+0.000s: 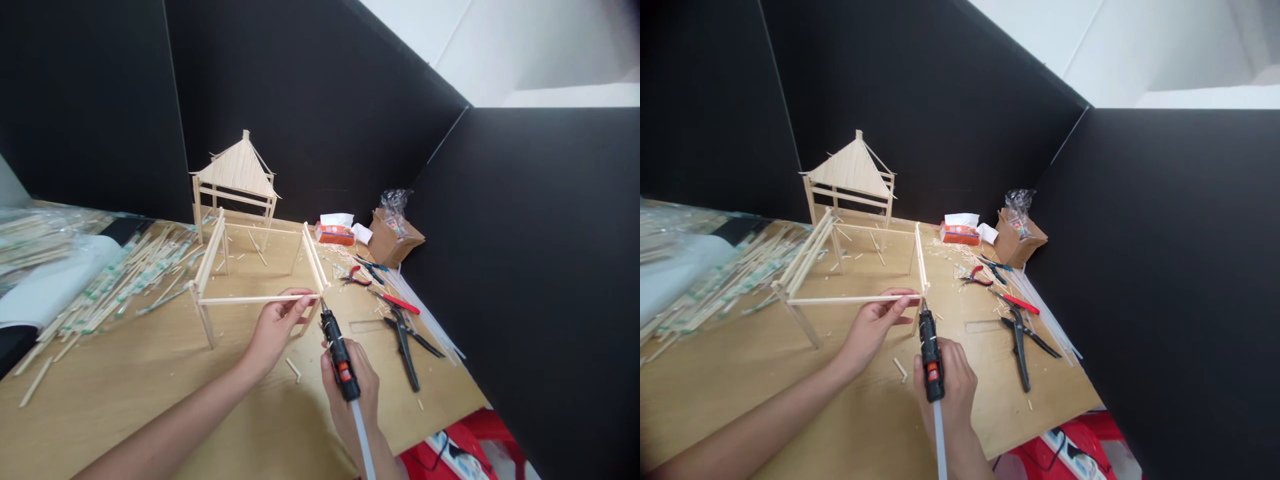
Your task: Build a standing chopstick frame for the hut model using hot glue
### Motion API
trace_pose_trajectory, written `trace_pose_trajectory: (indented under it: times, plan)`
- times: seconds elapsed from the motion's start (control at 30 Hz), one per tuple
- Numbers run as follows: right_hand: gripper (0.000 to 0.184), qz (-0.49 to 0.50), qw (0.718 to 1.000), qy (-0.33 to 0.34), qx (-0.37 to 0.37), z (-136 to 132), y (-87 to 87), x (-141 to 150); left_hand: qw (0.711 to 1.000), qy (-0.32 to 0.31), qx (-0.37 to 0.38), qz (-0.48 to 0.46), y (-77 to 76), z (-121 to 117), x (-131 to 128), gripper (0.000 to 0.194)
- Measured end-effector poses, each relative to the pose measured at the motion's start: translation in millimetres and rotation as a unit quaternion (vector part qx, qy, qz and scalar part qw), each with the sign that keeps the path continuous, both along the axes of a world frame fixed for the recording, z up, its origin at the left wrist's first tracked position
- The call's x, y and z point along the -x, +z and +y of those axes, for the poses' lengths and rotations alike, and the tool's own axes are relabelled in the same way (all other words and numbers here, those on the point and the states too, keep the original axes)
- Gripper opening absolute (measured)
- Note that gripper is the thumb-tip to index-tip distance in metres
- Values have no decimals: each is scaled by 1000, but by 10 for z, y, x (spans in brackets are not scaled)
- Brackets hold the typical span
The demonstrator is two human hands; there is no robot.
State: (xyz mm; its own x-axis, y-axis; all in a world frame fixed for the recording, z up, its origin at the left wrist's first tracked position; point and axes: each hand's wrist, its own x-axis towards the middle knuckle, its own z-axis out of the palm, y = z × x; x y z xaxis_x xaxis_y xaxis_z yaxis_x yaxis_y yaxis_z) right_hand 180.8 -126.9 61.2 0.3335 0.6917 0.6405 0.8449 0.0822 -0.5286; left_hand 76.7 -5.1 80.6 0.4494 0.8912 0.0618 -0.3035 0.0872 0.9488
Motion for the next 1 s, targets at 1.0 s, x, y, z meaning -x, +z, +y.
trace_pose_trajectory:
  times: [1.0]
  plan:
    - [21, -69, 997, -22, 7, -13, -78, -49, 1000, 2, -11, 1, -55, 16, 2, 35]
